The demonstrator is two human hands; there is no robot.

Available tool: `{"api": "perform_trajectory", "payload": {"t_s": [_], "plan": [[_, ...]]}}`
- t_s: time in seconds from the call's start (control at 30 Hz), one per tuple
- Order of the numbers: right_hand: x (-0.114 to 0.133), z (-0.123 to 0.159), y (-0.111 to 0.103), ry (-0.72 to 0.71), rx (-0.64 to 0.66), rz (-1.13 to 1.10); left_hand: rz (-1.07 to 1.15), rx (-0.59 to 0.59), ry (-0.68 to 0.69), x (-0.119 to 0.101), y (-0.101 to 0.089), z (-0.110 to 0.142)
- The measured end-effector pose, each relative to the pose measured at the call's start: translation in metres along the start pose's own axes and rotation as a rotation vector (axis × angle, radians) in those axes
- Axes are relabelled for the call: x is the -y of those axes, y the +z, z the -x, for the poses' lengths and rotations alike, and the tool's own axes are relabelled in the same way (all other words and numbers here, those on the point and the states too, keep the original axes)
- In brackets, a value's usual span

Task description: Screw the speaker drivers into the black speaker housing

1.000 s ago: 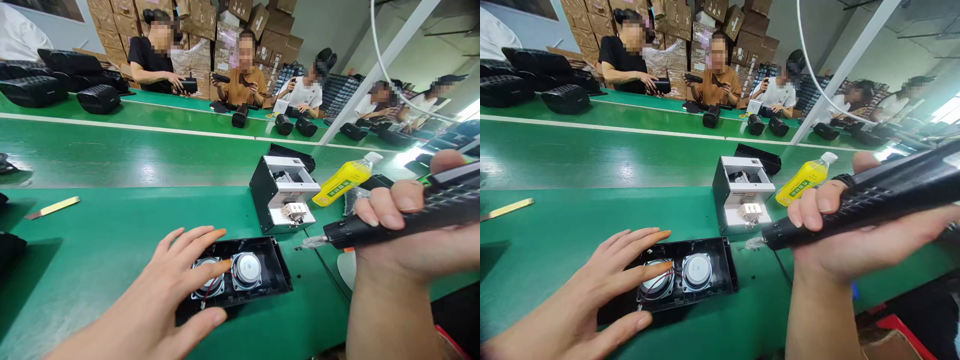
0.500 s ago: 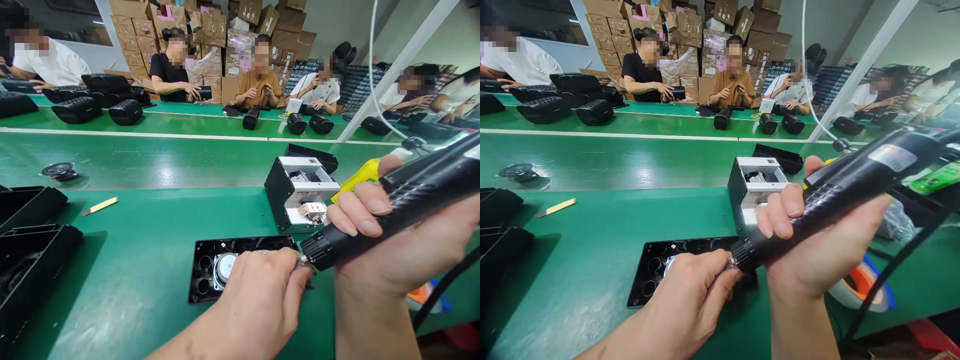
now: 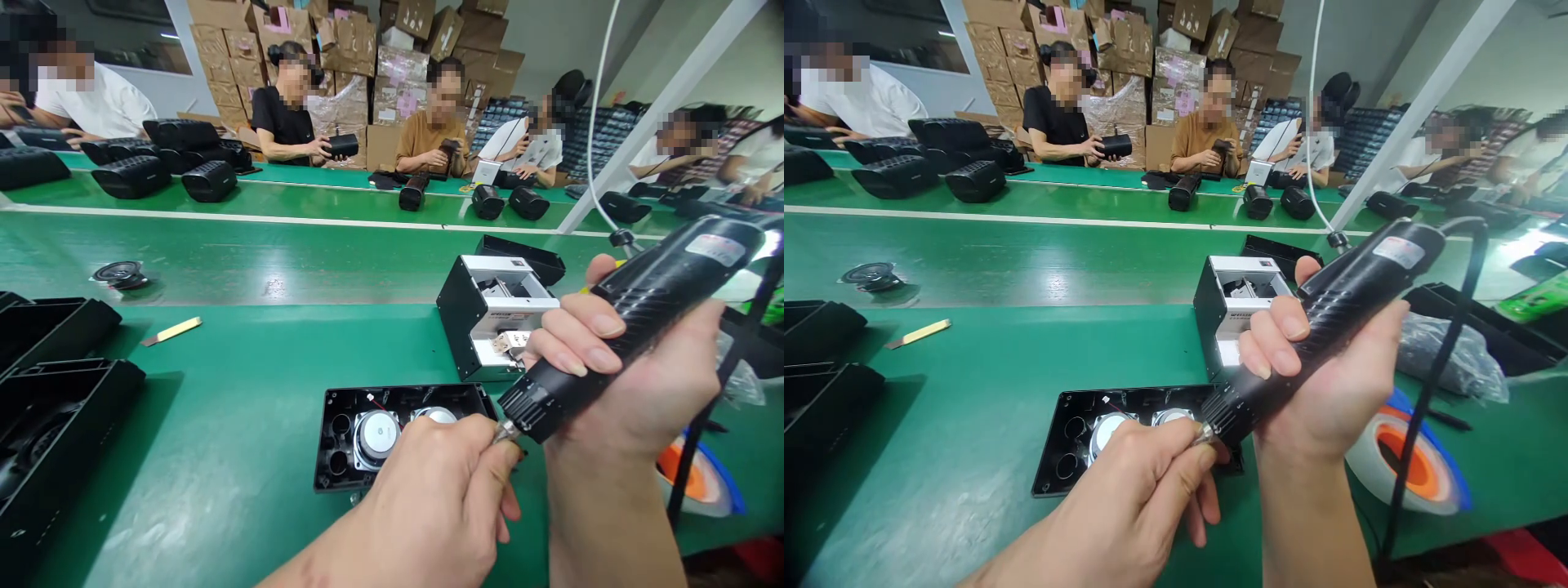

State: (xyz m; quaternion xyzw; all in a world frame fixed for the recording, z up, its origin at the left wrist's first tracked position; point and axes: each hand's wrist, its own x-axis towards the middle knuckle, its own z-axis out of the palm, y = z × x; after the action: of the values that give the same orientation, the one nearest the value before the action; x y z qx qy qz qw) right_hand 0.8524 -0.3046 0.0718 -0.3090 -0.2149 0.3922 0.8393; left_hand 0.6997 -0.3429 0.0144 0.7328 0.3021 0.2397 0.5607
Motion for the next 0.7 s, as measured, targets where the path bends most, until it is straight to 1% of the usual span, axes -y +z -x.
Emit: {"api": "perform_trajectory", "payload": {"t_s": [0.1, 0.2, 0.27, 0.37, 0.47, 0.53, 0.6, 0.7], "plan": [[0.0, -0.001, 0.0, 0.011, 0.02, -0.012, 0.05, 0.02, -0.03, -0.001, 0.001, 0.001], [-0.001, -0.003, 0.002, 0.036, 0.009, -0.014, 0.042, 0.005, 0.003, 0.0, 0.003, 0.001], [-0.002, -0.005, 0.002, 0.05, 0.012, -0.019, -0.011, -0.026, 0.036, 0.003, 0.006, 0.001], [-0.004, -0.006, 0.001, 0.057, 0.019, -0.029, -0.221, -0.135, 0.107, 0.01, 0.01, 0.0], [-0.005, -0.006, 0.003, 0.053, -0.002, -0.013, -0.482, -0.325, 0.245, 0.016, 0.016, -0.001], [-0.005, -0.007, 0.005, 0.057, -0.023, -0.001, -0.581, -0.432, 0.317, 0.019, 0.02, -0.001], [-0.004, -0.008, 0.007, 0.056, -0.038, 0.0, -0.603, -0.482, 0.342, 0.021, 0.023, -0.002], [-0.004, -0.009, 0.008, 0.046, -0.029, 0.002, -0.552, -0.456, 0.339, 0.021, 0.024, -0.002]]}}
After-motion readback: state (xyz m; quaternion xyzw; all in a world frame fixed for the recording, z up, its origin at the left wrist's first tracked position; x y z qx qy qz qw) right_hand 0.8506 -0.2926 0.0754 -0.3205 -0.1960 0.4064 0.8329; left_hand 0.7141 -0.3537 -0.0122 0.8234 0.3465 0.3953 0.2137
